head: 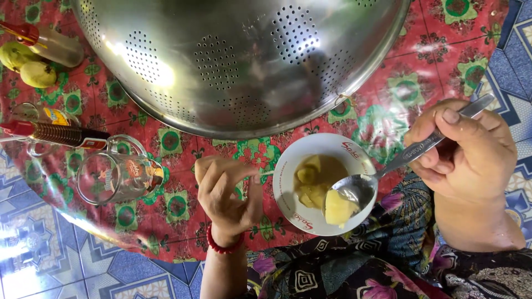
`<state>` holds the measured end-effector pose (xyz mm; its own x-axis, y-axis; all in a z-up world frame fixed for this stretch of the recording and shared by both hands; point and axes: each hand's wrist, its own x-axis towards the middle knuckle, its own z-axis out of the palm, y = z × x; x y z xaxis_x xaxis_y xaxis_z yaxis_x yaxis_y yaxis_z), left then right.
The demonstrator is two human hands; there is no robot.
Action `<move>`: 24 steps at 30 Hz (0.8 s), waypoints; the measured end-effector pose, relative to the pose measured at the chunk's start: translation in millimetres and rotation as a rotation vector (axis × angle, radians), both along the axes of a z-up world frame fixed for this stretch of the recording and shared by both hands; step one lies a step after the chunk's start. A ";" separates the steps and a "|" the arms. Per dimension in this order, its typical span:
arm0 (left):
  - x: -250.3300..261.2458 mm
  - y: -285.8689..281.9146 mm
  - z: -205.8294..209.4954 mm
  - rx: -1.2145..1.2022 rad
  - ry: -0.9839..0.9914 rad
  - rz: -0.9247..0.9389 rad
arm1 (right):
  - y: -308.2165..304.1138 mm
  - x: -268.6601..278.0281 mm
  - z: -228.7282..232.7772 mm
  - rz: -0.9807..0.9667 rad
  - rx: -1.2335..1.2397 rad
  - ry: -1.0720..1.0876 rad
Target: Stirring and mixing components in a small bowl with a spoon.
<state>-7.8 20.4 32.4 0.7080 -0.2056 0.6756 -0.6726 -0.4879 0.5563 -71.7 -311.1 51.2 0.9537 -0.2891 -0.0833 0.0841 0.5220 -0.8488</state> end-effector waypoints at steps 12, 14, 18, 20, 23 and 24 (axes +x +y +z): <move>-1.0 -6.1 8.0 -0.015 0.018 0.052 | -12.6 -3.8 38.6 0.396 0.144 -0.023; -1.4 -5.8 6.3 -0.020 0.019 0.063 | -15.0 -5.9 43.5 0.583 0.102 -0.073; -0.9 -6.9 3.1 -0.024 0.007 0.069 | -13.4 5.2 65.8 0.727 0.045 -0.138; -1.9 -6.7 2.3 -0.006 0.001 0.090 | -20.1 15.1 69.9 0.883 -0.150 -0.289; -2.3 -5.0 -1.7 0.010 0.000 0.097 | -63.4 26.2 22.2 1.095 -0.022 -0.467; -0.9 -5.2 -1.5 0.009 -0.001 0.095 | -67.0 27.8 12.1 1.094 -0.023 -0.467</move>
<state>-8.7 15.2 30.9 0.7237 -0.1437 0.6750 -0.6237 -0.5549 0.5506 -44.0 -378.1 63.3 0.6318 0.7001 0.3327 -0.0927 0.4943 -0.8643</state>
